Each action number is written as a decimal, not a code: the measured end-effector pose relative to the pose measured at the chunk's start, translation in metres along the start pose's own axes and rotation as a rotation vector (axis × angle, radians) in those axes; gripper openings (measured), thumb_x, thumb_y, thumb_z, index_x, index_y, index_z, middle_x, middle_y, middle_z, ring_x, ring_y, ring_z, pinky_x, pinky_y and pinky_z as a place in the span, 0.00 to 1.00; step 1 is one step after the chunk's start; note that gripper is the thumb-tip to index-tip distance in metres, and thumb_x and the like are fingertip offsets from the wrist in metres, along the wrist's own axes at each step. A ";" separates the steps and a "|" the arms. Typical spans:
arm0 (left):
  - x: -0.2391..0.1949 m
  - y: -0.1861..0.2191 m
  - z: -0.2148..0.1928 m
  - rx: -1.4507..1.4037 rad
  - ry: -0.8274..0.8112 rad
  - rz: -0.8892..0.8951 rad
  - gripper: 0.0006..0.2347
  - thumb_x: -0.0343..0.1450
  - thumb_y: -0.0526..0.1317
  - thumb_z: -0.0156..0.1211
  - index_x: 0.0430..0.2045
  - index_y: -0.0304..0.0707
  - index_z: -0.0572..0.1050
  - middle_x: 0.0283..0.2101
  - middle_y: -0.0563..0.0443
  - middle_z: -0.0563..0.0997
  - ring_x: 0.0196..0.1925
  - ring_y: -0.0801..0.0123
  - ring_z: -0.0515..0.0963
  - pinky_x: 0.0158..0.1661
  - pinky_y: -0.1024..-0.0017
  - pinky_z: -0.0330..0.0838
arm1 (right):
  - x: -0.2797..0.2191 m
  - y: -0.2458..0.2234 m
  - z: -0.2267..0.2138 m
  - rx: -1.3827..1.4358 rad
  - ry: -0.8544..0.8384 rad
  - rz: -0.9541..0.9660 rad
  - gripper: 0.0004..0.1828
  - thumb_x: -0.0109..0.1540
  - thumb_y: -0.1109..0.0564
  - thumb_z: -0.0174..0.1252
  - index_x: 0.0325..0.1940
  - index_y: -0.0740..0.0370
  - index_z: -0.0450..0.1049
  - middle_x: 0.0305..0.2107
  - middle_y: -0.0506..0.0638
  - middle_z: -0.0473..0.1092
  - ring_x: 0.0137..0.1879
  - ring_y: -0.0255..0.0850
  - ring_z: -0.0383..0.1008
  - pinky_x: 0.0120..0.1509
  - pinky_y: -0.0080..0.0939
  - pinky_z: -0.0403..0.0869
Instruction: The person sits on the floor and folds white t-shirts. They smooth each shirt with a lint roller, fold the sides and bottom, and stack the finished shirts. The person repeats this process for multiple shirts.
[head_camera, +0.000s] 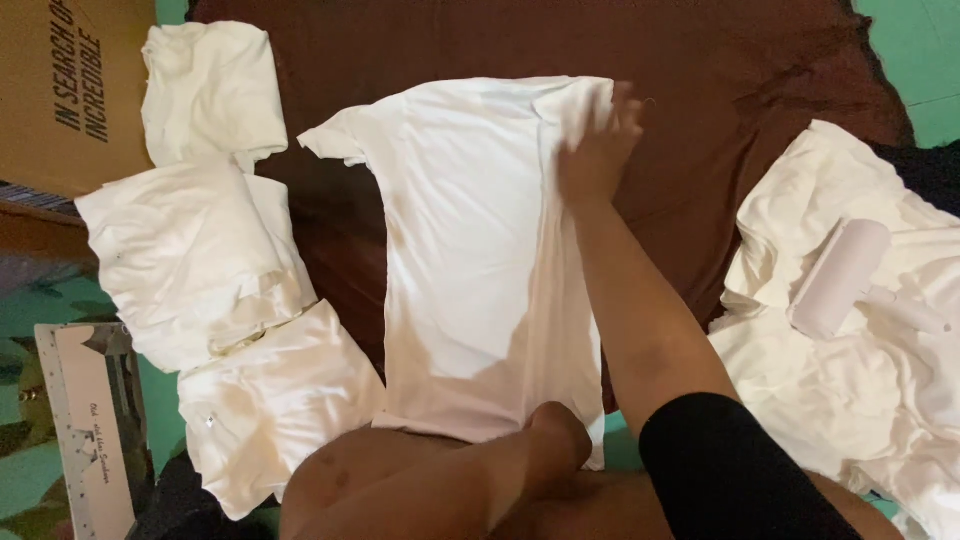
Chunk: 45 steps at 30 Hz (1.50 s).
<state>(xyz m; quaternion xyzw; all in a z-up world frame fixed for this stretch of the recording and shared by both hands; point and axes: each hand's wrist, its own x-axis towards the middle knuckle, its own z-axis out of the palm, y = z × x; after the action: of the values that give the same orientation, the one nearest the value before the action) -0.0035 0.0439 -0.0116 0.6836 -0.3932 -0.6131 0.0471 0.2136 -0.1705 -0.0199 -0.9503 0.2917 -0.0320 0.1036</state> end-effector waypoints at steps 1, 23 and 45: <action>-0.001 -0.002 -0.001 0.018 0.007 0.016 0.19 0.76 0.55 0.40 0.41 0.36 0.66 0.46 0.48 0.68 0.48 0.57 0.67 0.45 0.61 0.61 | -0.006 0.001 0.007 0.001 0.002 0.000 0.42 0.69 0.38 0.49 0.83 0.52 0.44 0.77 0.55 0.31 0.81 0.53 0.29 0.79 0.53 0.39; -0.053 -0.041 -0.049 0.388 0.188 0.344 0.22 0.75 0.50 0.45 0.53 0.29 0.76 0.54 0.33 0.80 0.58 0.43 0.78 0.60 0.52 0.70 | -0.054 -0.100 0.073 -0.153 -0.015 -0.481 0.35 0.66 0.49 0.56 0.77 0.53 0.58 0.75 0.58 0.46 0.79 0.60 0.44 0.82 0.63 0.45; -0.156 -0.124 0.002 -0.405 0.626 -0.094 0.17 0.71 0.49 0.55 0.32 0.27 0.72 0.36 0.30 0.75 0.46 0.39 0.78 0.45 0.50 0.72 | -0.064 -0.263 0.058 0.610 0.297 -0.532 0.01 0.59 0.55 0.66 0.34 0.51 0.82 0.33 0.42 0.79 0.39 0.46 0.79 0.49 0.45 0.75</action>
<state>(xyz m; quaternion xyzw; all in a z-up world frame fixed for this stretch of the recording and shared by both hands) 0.0637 0.2226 0.0450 0.8319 -0.1987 -0.4414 0.2712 0.3118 0.0889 -0.0201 -0.9033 0.0255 -0.2791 0.3248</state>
